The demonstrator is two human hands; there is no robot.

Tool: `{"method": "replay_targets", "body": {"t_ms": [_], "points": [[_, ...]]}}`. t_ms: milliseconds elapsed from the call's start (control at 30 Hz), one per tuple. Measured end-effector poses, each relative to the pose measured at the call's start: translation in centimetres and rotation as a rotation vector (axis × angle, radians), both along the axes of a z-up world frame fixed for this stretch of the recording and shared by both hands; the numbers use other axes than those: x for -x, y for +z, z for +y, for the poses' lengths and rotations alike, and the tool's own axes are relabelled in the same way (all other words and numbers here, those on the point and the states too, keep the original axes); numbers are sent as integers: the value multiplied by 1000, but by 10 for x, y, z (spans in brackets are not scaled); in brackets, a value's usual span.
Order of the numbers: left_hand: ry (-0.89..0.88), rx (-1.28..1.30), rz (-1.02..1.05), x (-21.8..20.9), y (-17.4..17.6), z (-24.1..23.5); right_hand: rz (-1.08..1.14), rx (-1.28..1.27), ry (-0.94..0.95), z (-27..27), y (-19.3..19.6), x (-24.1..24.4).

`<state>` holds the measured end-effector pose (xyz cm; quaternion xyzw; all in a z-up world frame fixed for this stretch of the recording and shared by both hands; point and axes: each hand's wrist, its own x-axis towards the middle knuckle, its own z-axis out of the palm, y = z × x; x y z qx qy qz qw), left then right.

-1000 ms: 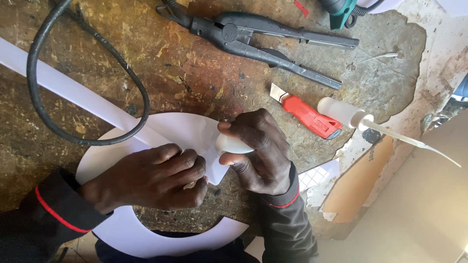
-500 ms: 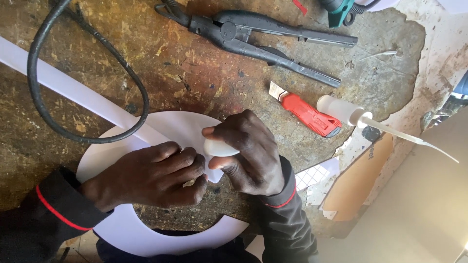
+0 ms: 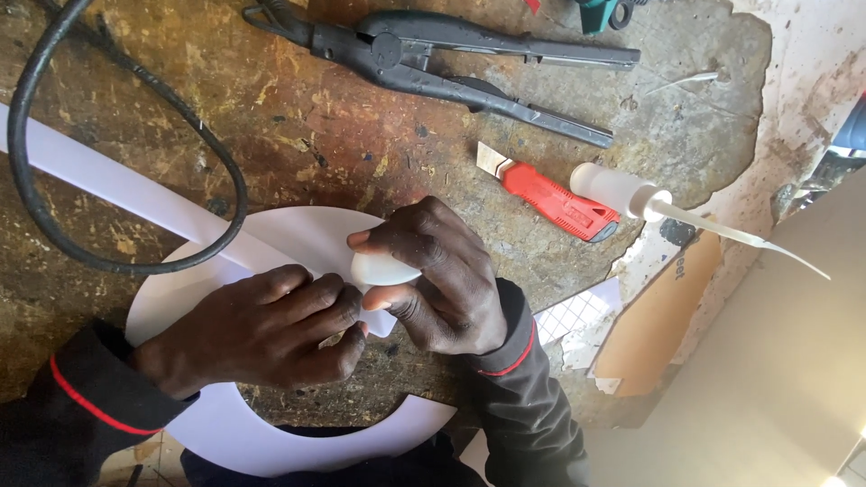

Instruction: Attaching a plastic border strip to a letter cutout using glue and a heat gun to create a 3D sign letter.

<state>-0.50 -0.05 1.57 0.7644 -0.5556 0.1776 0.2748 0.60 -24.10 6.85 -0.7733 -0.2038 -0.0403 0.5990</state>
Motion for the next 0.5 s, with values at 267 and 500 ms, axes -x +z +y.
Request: {"method": "replay_targets", "body": {"t_ms": [267,500], "points": [[-23,-6,2,-4,3,0,15,-18,11,-6,-8,3],[-38,-29,24,0,-2,1,94,-80,-5,-5,-3,-2]]}}
